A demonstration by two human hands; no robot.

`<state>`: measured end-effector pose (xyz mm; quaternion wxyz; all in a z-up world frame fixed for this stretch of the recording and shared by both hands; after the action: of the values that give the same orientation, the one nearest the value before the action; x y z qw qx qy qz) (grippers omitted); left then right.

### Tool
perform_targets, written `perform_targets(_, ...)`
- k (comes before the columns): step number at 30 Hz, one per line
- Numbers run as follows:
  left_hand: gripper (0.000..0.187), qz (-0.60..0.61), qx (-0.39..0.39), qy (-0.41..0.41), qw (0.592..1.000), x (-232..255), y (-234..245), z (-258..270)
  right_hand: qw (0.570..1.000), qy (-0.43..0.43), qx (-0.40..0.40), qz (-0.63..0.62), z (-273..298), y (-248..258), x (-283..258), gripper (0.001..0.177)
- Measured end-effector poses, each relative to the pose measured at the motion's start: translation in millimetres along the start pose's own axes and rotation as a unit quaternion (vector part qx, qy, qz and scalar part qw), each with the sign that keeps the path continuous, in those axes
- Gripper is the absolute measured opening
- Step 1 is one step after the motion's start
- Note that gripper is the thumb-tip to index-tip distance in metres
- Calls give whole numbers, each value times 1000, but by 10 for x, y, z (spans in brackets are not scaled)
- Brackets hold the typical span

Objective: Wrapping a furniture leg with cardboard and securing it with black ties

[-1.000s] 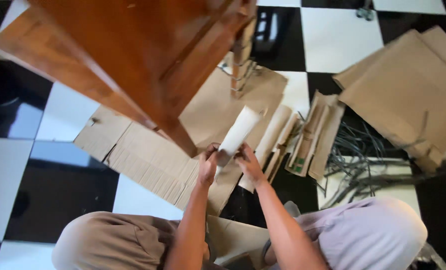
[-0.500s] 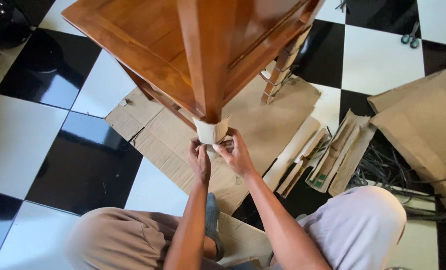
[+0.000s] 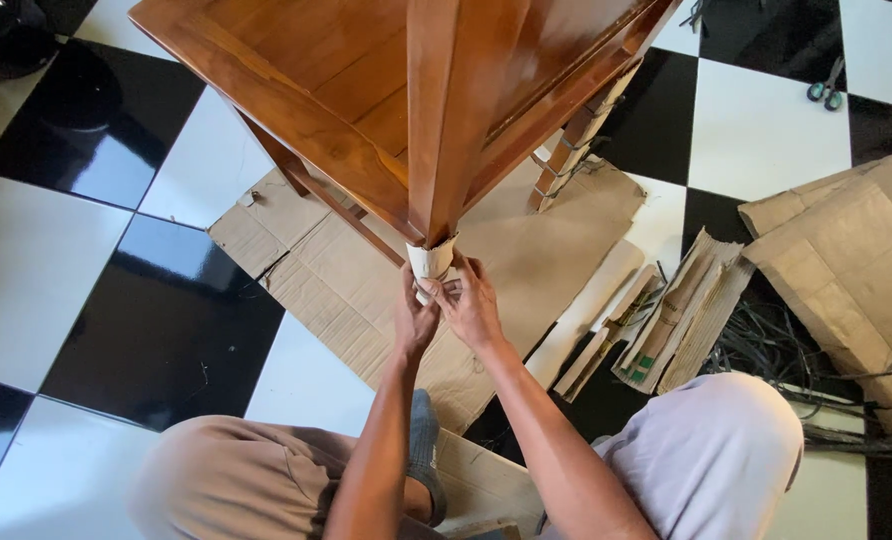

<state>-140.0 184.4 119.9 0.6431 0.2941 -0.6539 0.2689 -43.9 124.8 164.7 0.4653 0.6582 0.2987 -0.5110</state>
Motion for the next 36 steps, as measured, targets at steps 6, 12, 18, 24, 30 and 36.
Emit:
perform_targets(6,70,-157,0,35,987,-214,141,-45,996,-12,-10,89,36,18,-198,77)
perform_targets(12,64,-213,22,41,976,79,52,-2,994,9,-23,106,36,82,-175,70)
perform_targets(18,71,-214,-2,81,973,-41,-140,-50,996,4,-5,85,121,262,-132,71)
perform_targets(24,64,-227,-86,28,970,-270,-617,-172,997,-22,40,65,284,579,470,64)
perform_targets(30,63,-143,-186,-18,972,-45,-1202,-254,997,-64,36,10,458,1028,632,62)
perform_targets(36,61,-105,-188,-25,976,151,-1415,-154,995,-92,41,16,629,1195,548,64)
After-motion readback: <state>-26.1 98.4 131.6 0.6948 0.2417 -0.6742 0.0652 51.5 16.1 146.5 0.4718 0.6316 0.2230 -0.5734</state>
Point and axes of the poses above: each hand's wrist, its own z-axis away from the middle knuckle, its own y-axis out of the back of the hand, x = y × z, the point moved 7 cm from there along -z, towards the middle knuckle, and after that the axes turned 15 degrees about -x, right-handed, at the moved point
